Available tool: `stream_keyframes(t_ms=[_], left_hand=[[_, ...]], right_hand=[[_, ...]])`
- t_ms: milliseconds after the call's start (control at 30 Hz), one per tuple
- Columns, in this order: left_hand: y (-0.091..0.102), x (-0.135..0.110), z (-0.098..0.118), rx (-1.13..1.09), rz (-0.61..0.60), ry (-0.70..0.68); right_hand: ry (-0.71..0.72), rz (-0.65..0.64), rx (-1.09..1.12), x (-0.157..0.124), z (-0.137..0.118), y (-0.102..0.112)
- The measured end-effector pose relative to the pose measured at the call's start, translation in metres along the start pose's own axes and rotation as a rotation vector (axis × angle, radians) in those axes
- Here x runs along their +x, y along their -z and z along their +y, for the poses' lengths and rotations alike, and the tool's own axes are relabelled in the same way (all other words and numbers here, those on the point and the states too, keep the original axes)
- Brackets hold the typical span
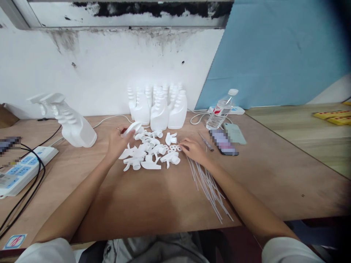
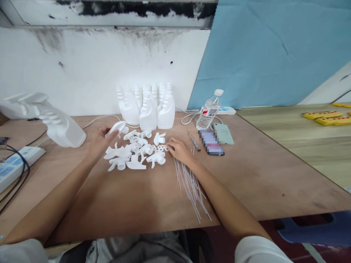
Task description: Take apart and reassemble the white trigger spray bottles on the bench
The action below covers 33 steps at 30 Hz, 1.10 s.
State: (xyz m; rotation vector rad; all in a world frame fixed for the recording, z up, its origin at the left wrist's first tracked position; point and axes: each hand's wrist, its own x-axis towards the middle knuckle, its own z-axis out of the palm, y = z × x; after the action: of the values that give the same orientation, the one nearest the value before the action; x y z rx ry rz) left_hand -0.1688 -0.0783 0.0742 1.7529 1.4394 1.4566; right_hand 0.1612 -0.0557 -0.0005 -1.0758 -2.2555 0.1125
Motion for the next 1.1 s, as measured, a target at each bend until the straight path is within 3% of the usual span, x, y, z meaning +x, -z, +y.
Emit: stream_keyframes(t_ms=[133, 233, 367, 500, 800, 1100], left_hand=[[-0.022, -0.033, 0.021, -0.617, -0.073, 0.182], [-0.037, -0.069, 0.023, -0.766, -0.268, 0.208], [-0.043, -0.102, 0.020, -0.517, -0.576, 0.103], [-0.046, -0.111, 0.016, -0.422, -0.688, 0.044], [-0.051, -0.111, 0.001, -0.195, -0.642, -0.011], [-0.052, -0.115, -0.001, -0.066, -0.667, -0.007]], right_hand=[[0.003, 0.134, -0.008, 0.002, -0.011, 0.007], [0.023, 0.179, -0.026, 0.002, -0.025, 0.012], [0.084, 0.190, -0.007, -0.001, -0.045, 0.014], [0.166, 0.221, 0.157, -0.006, -0.067, 0.011], [0.295, 0.226, 0.404, -0.012, -0.103, 0.011], [0.533, 0.094, 0.177, -0.017, -0.104, 0.002]])
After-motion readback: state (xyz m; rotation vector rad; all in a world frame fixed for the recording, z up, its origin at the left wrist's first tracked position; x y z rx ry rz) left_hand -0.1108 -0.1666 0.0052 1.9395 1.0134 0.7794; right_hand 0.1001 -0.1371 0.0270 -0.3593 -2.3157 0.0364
